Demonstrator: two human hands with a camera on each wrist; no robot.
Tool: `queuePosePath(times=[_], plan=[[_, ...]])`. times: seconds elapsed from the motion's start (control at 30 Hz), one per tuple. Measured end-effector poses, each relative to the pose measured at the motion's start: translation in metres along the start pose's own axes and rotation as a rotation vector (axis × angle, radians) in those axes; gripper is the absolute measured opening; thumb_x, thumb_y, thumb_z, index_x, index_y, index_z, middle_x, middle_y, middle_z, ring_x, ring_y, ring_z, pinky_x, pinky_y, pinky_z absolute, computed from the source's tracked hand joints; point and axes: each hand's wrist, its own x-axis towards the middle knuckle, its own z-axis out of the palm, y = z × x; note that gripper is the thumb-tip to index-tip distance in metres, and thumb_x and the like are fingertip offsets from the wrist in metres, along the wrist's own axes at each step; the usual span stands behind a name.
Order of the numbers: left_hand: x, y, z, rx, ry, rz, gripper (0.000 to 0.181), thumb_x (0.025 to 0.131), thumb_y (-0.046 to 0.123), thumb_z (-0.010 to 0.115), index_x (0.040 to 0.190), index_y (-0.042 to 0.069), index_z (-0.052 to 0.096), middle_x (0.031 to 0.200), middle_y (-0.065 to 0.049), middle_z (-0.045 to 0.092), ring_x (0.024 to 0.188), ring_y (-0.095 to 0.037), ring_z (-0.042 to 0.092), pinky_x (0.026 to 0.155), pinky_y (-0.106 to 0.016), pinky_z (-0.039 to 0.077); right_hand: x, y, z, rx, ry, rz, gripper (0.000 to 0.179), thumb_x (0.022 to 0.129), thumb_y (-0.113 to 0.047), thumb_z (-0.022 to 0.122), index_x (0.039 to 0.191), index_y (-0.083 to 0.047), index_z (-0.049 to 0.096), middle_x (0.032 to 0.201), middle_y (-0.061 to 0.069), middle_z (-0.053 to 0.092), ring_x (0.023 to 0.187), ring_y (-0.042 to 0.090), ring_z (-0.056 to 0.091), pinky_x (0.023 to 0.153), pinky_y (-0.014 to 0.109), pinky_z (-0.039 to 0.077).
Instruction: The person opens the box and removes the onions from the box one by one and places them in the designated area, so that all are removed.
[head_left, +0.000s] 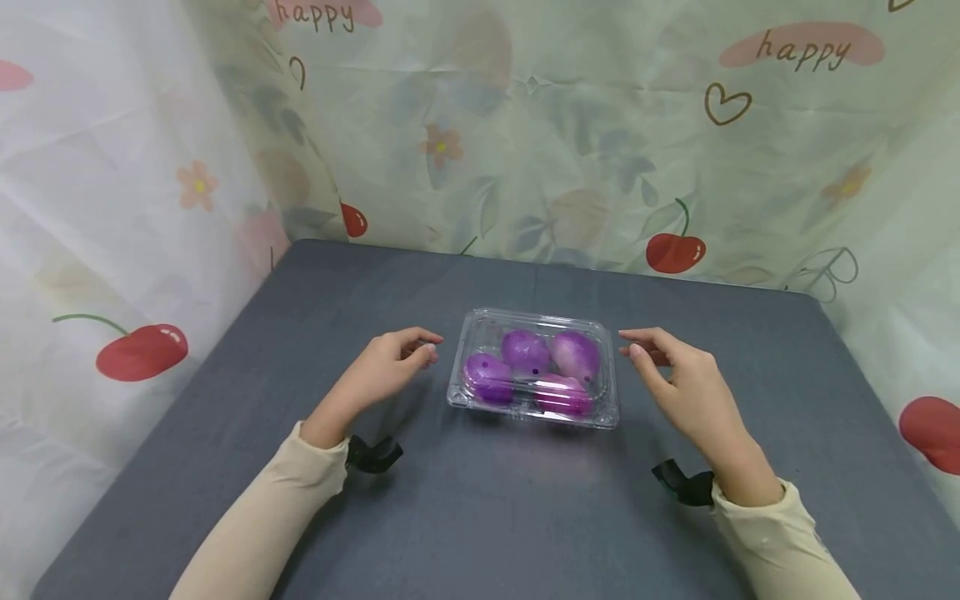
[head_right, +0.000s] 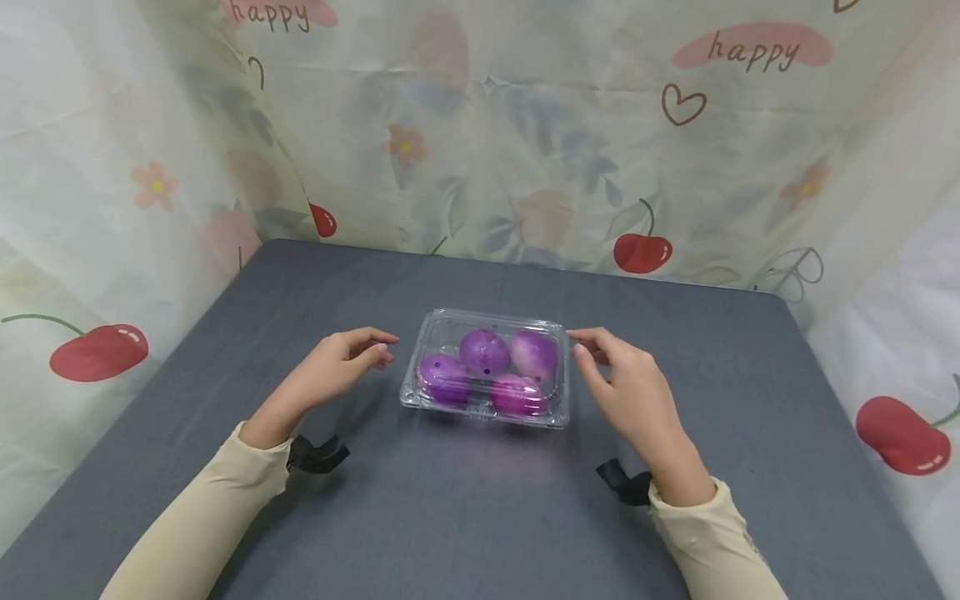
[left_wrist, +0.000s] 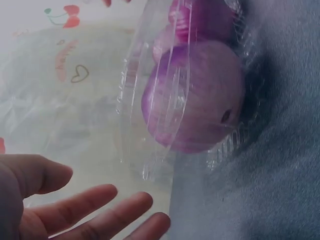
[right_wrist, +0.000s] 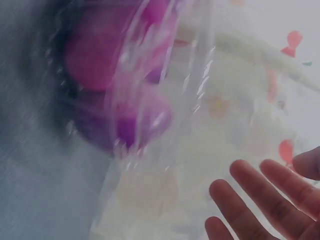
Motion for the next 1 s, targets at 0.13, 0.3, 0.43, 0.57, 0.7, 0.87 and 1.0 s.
queuePosePath(times=[0.13, 0.3, 0.43, 0.57, 0.7, 0.87, 1.0], plan=[[-0.003, 0.000, -0.001, -0.092, 0.016, 0.014, 0.028, 0.102, 0.028, 0.046, 0.124, 0.018, 0.061, 0.110, -0.010, 0.070, 0.100, -0.019, 0.066, 0.089, -0.044, 0.055, 0.001, -0.011, 0.004, 0.007, 0.039, -0.086, 0.027, 0.098, -0.017, 0.057, 0.123, -0.012, 0.062, 0.105, 0.004, 0.071, 0.094, 0.021, 0.067, 0.073, 0.039, 0.059], [-0.005, -0.003, -0.001, -0.226, 0.038, 0.037, 0.029, 0.104, 0.023, 0.044, 0.125, 0.009, 0.059, 0.111, -0.018, 0.069, 0.100, -0.026, 0.067, 0.092, -0.045, 0.056, 0.001, -0.024, 0.013, 0.015, 0.056, -0.194, 0.028, 0.095, -0.013, 0.060, 0.123, -0.010, 0.062, 0.112, 0.002, 0.070, 0.103, 0.017, 0.065, 0.079, 0.036, 0.058], [-0.005, -0.006, 0.002, -0.357, 0.009, 0.035, 0.033, 0.105, 0.021, 0.040, 0.129, 0.003, 0.055, 0.116, -0.024, 0.065, 0.105, -0.033, 0.066, 0.092, -0.044, 0.057, 0.003, -0.033, 0.021, 0.041, 0.054, -0.256, 0.033, 0.094, -0.014, 0.062, 0.127, -0.009, 0.060, 0.122, 0.004, 0.066, 0.113, 0.019, 0.062, 0.094, 0.044, 0.054], [-0.004, -0.008, 0.007, -0.453, -0.015, -0.005, 0.037, 0.106, 0.021, 0.038, 0.133, -0.001, 0.050, 0.122, -0.028, 0.061, 0.108, -0.035, 0.064, 0.091, -0.043, 0.058, 0.005, -0.041, 0.030, 0.057, 0.053, -0.301, 0.041, 0.093, -0.015, 0.063, 0.133, -0.011, 0.056, 0.130, 0.005, 0.062, 0.119, 0.022, 0.058, 0.098, 0.045, 0.052], [0.001, -0.011, 0.012, -0.543, -0.037, -0.081, 0.039, 0.106, 0.021, 0.038, 0.136, -0.002, 0.046, 0.127, -0.028, 0.057, 0.113, -0.036, 0.062, 0.093, -0.045, 0.057, 0.007, -0.050, 0.041, 0.074, 0.026, -0.328, 0.049, 0.092, -0.016, 0.065, 0.139, -0.013, 0.051, 0.135, 0.007, 0.058, 0.123, 0.024, 0.055, 0.101, 0.048, 0.050], [0.006, -0.017, 0.018, -0.655, -0.105, -0.151, 0.042, 0.105, 0.020, 0.039, 0.140, -0.002, 0.042, 0.131, -0.026, 0.055, 0.116, -0.035, 0.060, 0.095, -0.044, 0.056, 0.009, -0.062, 0.056, 0.060, -0.033, -0.353, 0.053, 0.093, -0.022, 0.064, 0.143, -0.015, 0.047, 0.141, 0.006, 0.053, 0.130, 0.025, 0.050, 0.108, 0.049, 0.044], [0.009, -0.021, 0.023, -0.696, -0.140, -0.191, 0.042, 0.105, 0.020, 0.040, 0.141, -0.001, 0.042, 0.130, -0.025, 0.056, 0.108, -0.027, 0.064, 0.094, -0.042, 0.057, 0.010, -0.070, 0.070, 0.053, -0.087, -0.390, 0.055, 0.094, -0.027, 0.062, 0.145, -0.015, 0.044, 0.145, 0.004, 0.050, 0.135, 0.025, 0.045, 0.112, 0.048, 0.040]])
